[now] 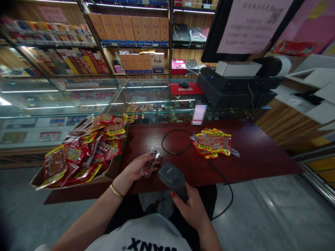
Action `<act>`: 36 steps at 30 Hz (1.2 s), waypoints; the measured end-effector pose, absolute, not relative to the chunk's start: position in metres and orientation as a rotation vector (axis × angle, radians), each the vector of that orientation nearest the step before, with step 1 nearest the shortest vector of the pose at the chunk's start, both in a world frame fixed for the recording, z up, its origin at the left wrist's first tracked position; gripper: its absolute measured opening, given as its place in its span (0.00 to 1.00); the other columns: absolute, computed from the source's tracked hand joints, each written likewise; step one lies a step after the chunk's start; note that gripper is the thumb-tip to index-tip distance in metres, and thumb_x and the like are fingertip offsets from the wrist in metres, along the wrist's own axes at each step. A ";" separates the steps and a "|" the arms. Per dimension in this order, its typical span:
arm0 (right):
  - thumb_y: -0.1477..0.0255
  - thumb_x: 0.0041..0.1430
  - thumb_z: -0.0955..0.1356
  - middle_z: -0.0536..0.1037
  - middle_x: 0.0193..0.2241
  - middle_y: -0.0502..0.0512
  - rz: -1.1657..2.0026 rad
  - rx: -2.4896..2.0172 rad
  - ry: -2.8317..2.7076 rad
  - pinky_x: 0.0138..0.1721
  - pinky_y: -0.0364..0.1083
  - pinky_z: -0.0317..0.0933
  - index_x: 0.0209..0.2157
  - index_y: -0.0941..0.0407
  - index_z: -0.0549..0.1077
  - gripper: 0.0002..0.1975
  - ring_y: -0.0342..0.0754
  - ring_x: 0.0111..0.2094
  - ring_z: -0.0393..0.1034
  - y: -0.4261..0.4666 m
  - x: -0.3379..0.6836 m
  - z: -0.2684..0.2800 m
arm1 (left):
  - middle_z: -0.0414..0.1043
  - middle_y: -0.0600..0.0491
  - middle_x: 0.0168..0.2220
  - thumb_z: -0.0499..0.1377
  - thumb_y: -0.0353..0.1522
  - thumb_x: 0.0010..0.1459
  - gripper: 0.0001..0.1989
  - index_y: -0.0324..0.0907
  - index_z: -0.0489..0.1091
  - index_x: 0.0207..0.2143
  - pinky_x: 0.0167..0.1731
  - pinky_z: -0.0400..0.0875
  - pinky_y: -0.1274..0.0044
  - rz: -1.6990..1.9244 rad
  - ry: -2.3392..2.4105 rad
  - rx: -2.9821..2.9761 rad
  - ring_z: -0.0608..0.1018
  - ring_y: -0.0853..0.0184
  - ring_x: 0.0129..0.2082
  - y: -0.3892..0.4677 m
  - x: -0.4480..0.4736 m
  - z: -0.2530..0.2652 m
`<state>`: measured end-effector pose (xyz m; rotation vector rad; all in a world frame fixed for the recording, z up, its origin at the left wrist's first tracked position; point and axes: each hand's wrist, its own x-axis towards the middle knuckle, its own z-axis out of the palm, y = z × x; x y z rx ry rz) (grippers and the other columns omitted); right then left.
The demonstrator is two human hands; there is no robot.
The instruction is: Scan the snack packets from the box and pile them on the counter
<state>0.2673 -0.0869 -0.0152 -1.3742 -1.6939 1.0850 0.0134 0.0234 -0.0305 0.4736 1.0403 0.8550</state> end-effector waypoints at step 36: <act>0.49 0.60 0.69 0.76 0.19 0.52 1.230 -1.335 -1.628 0.25 0.44 0.66 0.27 0.55 0.76 0.23 0.48 0.22 0.70 -0.078 0.228 -0.044 | 0.74 0.41 0.50 0.58 0.35 0.59 0.14 0.40 0.80 0.43 0.51 0.68 0.59 0.674 2.798 1.847 0.73 0.48 0.50 -0.038 -0.137 0.036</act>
